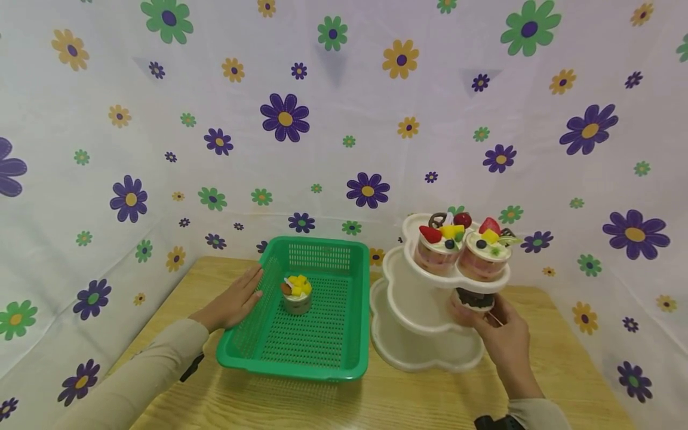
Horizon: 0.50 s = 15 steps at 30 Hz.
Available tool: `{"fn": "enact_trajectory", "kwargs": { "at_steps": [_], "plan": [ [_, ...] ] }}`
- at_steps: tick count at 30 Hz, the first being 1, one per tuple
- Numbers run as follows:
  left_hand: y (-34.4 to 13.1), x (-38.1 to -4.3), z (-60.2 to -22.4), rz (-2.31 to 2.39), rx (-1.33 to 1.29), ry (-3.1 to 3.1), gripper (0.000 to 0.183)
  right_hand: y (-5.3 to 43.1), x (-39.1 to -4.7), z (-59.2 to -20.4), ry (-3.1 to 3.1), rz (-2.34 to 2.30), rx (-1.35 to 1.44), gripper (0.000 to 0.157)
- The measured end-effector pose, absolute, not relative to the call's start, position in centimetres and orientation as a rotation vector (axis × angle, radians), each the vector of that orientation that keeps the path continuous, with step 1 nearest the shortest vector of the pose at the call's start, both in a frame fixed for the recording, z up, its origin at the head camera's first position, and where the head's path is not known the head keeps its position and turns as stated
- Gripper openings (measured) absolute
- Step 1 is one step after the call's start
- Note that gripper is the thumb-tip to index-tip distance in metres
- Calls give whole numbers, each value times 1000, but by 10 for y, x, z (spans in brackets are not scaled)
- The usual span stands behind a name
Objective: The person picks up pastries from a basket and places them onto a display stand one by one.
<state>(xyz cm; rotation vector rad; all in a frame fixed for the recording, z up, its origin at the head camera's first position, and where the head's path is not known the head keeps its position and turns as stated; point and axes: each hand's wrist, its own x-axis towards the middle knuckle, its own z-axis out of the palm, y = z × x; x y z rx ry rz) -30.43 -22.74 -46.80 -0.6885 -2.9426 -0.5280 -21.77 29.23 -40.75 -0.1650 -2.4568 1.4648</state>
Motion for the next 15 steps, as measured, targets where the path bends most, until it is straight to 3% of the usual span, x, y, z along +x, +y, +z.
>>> {"fn": "enact_trajectory", "kwargs": {
  "at_steps": [9,15],
  "plan": [
    [-223,-298,-462,-541,-693,-2924,57,291,-214,-403,-2521,1456,-153,82],
    [-222,-296,-458,-549,-683,-2920,56,282,-204,-397,-2441,1308,-166,79]
  ]
}}
